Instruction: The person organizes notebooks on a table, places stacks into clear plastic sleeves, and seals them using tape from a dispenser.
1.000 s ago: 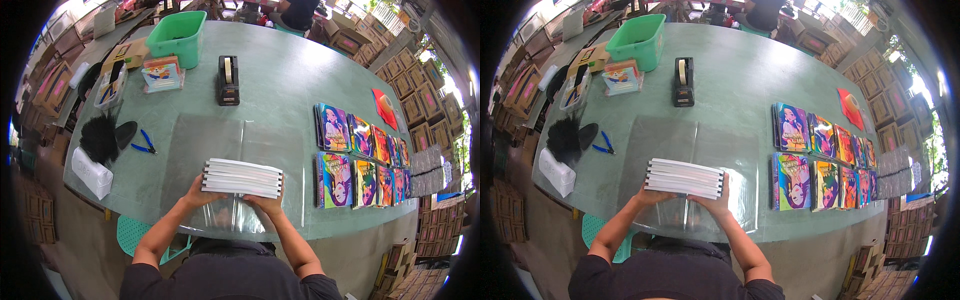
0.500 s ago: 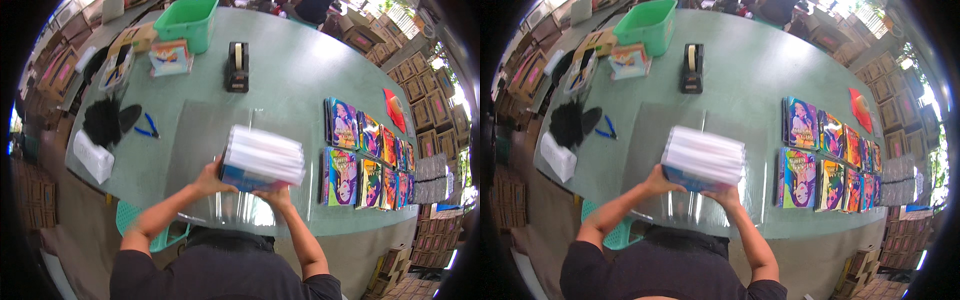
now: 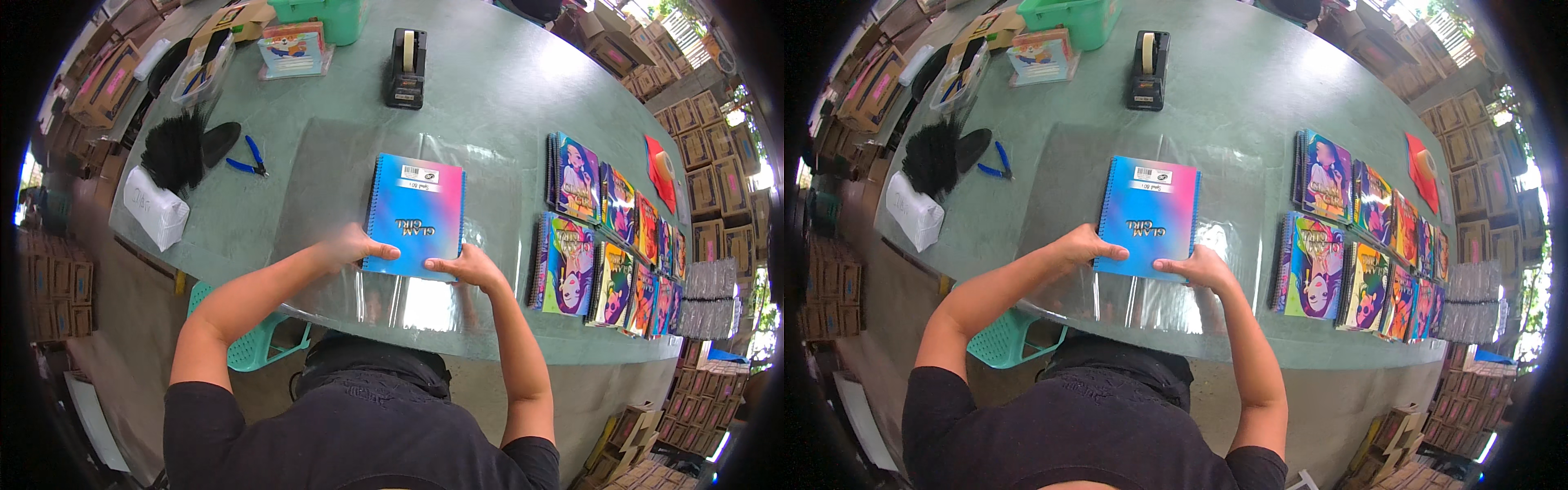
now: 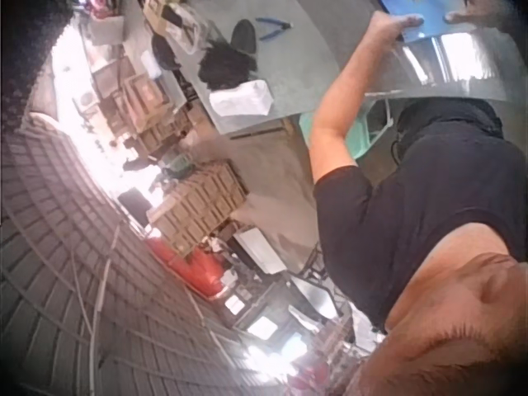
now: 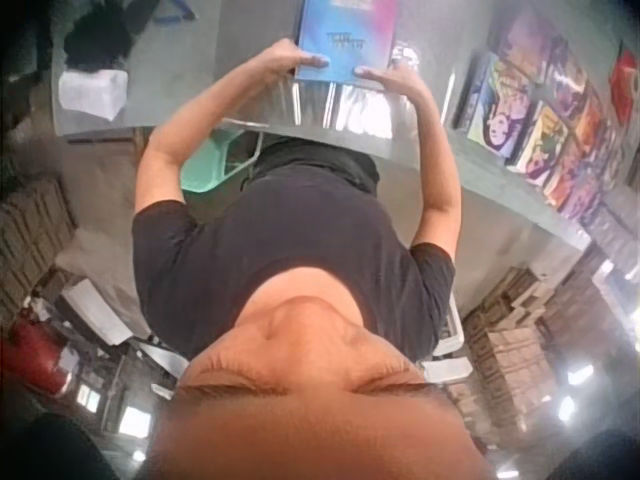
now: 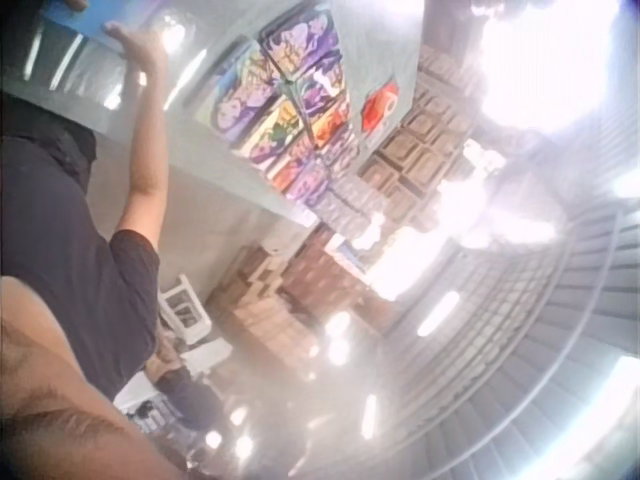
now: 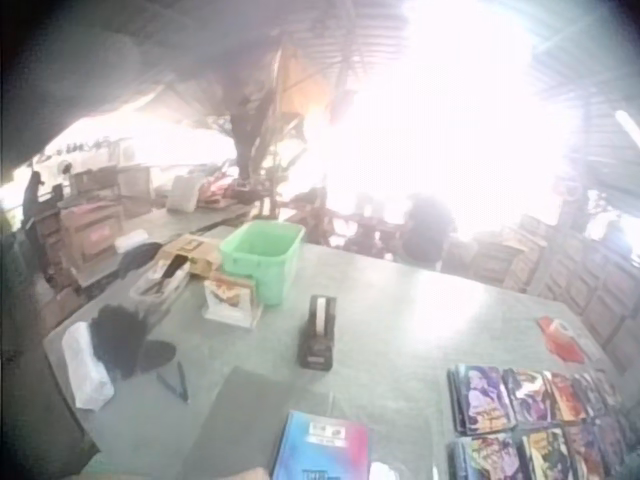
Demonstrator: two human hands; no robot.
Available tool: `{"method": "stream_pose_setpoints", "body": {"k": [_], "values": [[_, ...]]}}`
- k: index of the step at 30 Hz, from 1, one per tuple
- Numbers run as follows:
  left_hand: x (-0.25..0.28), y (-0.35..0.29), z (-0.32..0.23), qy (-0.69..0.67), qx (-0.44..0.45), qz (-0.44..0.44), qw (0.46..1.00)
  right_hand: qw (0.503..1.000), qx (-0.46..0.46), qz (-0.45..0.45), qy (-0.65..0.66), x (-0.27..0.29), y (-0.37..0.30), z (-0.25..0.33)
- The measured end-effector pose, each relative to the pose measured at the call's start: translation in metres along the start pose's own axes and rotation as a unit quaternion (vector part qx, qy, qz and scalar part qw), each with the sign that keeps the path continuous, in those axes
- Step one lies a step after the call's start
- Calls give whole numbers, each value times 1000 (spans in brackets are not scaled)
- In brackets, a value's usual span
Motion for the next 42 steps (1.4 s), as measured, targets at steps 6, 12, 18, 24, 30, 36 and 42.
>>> {"method": "stream_pose_setpoints", "body": {"k": [6,12,18,24,30,36,42], "values": [[0,11,18,17,-30,-17,999,993,5,-27,-117,14,-4,7],[11,11,28,90,-25,-53,994,871,231,-393,-181,70,-14,-19],[1,-20,-17,162,37,-72,984,817,157,-502,-238,81,10,-87],[64,-45,-7,272,-155,-374,873,833,219,-455,-225,72,10,-80],[47,-49,2,607,-219,-378,664,824,226,-479,-201,79,7,-81],[49,-49,-1,605,-213,-380,667,823,307,-458,-139,72,-6,-74],[2,-108,-118,461,-369,-491,641,828,346,-439,-27,92,-42,-55]]}}
Point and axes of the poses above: each hand's wrist, its own y-axis towards the middle knuckle, its own x-axis out of the back of the hand, z = x × y, the point moved 8 cm from there along y, towards the middle knuckle, and after that the axes turned 10 degrees about -x, right-handed, at the moved point
